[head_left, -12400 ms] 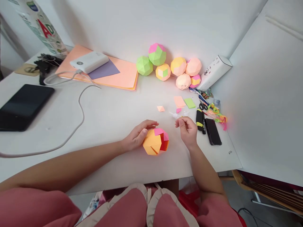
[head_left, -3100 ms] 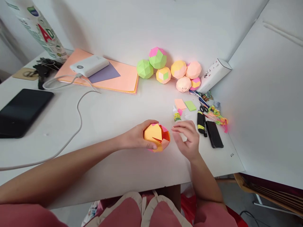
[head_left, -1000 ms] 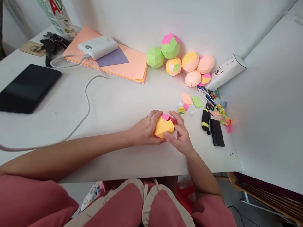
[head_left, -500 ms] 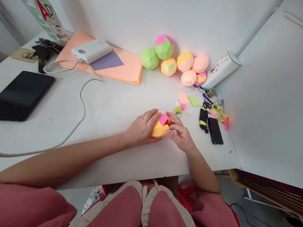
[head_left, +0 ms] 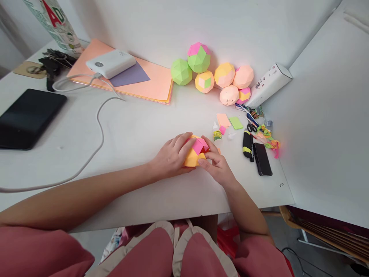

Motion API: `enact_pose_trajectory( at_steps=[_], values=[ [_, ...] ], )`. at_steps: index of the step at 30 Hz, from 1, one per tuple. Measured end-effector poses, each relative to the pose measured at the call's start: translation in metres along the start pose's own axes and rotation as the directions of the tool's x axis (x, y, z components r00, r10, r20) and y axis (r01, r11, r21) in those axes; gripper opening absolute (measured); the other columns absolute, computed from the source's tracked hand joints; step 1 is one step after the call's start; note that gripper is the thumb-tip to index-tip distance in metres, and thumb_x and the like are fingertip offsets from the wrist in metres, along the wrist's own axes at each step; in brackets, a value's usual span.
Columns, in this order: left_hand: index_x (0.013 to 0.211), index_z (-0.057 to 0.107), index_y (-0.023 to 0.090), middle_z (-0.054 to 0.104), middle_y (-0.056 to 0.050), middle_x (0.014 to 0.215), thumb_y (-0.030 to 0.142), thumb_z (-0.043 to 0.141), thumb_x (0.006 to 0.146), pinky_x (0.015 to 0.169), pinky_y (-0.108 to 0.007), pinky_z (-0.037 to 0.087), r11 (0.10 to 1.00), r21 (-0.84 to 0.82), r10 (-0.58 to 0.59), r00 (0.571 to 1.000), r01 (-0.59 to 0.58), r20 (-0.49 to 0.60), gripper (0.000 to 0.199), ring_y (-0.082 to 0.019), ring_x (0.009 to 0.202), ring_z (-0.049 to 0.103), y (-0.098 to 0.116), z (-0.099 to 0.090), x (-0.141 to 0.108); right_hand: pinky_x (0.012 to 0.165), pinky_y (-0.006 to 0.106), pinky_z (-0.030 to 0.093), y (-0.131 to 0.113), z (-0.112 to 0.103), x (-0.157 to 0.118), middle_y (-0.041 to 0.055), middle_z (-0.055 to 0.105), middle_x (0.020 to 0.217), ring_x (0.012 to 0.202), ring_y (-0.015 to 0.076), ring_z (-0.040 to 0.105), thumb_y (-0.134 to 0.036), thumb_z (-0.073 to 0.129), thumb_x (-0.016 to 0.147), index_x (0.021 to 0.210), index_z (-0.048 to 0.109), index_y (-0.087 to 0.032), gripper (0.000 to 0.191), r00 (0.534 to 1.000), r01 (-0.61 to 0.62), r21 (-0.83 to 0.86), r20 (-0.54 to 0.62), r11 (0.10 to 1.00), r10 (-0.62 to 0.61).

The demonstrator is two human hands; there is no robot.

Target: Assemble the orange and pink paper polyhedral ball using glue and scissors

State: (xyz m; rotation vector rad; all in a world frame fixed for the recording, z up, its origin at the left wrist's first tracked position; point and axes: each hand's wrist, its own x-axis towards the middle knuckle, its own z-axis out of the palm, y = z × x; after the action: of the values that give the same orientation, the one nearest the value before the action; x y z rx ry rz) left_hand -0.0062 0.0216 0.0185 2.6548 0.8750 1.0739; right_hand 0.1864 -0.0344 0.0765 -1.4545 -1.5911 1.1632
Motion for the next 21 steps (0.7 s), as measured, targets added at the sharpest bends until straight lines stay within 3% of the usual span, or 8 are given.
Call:
enact_pose_trajectory(
  at_steps=[3, 8, 15, 21],
  values=[
    [0.141, 0.030, 0.015, 0.051, -0.028, 0.137, 0.048, 0.068, 0.084, 0.086, -0.055, 0.058, 1.000, -0.003, 0.013, 1.000, -0.013, -0.016, 0.076, -0.042, 0.121, 0.059, 0.0000, 0.0002, -0.0003, 0.124, 0.049, 0.029, 0.0011, 0.0010, 0.0002, 0.0022, 0.035, 0.160, 0.152, 0.0265, 0.027, -0.060, 0.067, 0.082, 0.077, 0.071, -0.024, 0.037, 1.000, -0.008, 0.024, -0.006, 1.000, 0.008],
    [0.140, 0.031, 0.016, 0.050, -0.028, 0.139, 0.051, 0.066, 0.085, 0.089, -0.056, 0.056, 1.000, -0.012, -0.009, 1.000, 0.009, 0.014, 0.074, -0.043, 0.123, 0.058, -0.0008, -0.0002, -0.0002, 0.125, 0.052, 0.026, 0.0042, 0.0024, 0.0001, 0.0044, 0.034, 0.161, 0.154, 0.0260, 0.022, -0.057, 0.073, 0.078, 0.089, 0.071, -0.025, 0.034, 0.998, 0.001, 0.039, -0.056, 0.999, 0.002],
    [0.140, 0.031, 0.015, 0.051, -0.028, 0.136, 0.052, 0.064, 0.086, 0.085, -0.055, 0.058, 1.000, 0.019, 0.013, 1.000, -0.013, -0.019, 0.073, -0.043, 0.119, 0.060, -0.0003, -0.0004, 0.0001, 0.123, 0.051, 0.030, 0.0034, 0.0038, 0.0008, 0.0027, 0.040, 0.157, 0.150, 0.0256, 0.030, -0.055, 0.070, 0.081, 0.075, 0.068, -0.024, 0.032, 0.998, 0.019, 0.012, -0.055, 1.000, -0.018],
    [0.141, 0.031, 0.015, 0.050, -0.028, 0.137, 0.051, 0.067, 0.084, 0.088, -0.057, 0.057, 1.000, -0.010, -0.017, 1.000, 0.018, 0.017, 0.076, -0.043, 0.122, 0.058, -0.0019, 0.0005, -0.0015, 0.123, 0.053, 0.028, 0.0039, 0.0005, -0.0011, 0.0019, 0.039, 0.158, 0.152, 0.0273, 0.027, -0.056, 0.070, 0.081, 0.080, 0.071, -0.025, 0.031, 0.996, 0.049, -0.084, -0.072, 0.995, -0.055]
  ],
)
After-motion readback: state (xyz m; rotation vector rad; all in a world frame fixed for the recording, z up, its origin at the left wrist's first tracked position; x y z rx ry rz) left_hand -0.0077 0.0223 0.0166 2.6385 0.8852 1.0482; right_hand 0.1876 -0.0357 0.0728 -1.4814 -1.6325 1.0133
